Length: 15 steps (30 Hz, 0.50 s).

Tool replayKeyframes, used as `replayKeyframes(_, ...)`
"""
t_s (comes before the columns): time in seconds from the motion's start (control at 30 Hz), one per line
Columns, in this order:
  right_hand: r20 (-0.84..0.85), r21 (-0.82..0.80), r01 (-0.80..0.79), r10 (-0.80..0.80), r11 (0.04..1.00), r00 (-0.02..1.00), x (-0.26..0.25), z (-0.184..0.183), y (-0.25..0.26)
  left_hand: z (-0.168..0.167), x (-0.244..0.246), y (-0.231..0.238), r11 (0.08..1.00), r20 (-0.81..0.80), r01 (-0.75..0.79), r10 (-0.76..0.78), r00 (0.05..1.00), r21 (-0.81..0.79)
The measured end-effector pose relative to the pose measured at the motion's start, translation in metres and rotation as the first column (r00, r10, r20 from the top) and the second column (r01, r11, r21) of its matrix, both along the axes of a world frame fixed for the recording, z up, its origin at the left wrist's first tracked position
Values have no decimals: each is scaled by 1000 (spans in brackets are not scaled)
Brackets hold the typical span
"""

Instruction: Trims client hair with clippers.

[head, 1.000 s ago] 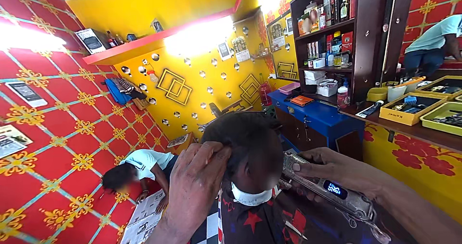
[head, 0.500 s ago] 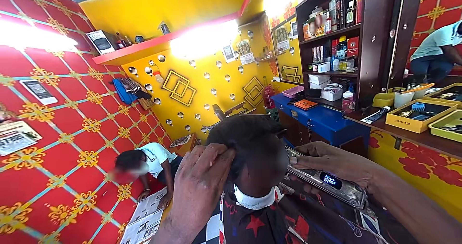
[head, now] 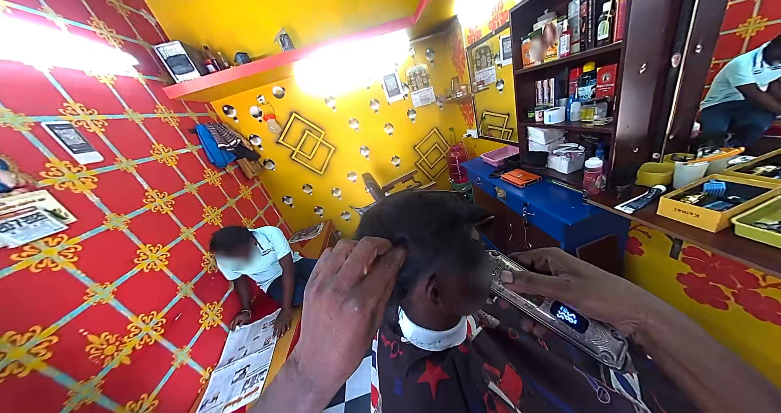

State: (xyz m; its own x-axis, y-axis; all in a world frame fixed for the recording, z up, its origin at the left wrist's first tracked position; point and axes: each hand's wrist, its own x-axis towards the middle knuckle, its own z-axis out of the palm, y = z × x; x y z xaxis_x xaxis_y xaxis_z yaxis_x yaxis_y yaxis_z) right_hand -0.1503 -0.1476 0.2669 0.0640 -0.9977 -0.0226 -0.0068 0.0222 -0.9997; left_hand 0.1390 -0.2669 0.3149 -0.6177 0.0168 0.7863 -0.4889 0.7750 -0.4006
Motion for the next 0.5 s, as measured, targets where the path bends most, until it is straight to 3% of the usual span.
replayKeyframes(0.1, -16, 1, 5, -5, 1000, 1000, 2, 7, -3, -1, 0, -1, 1000, -7, -2, 2, 1000, -3)
replayKeyframes(0.2, -227, -260, 18, -79, 966, 971, 4, -1, -10, -2, 1, -2, 1000, -13, 7, -6, 1000, 7)
replayKeyframes(0.3, -566, -620, -33, -417, 784, 711, 10, -25, -12, -4, 1, -4, 999, -25, 28, -28, 999, 22)
replayKeyframes(0.37, -613, -630, -12, -488, 776, 622, 15, -34, -5, -4, 0, -3, 999, -30, 40, -39, 999, 26)
replayKeyframes(0.5, -550, -427, 194, -423, 883, 720, 23, -34, 10, -4, 0, -4, 998, -18, 62, -61, 998, 23)
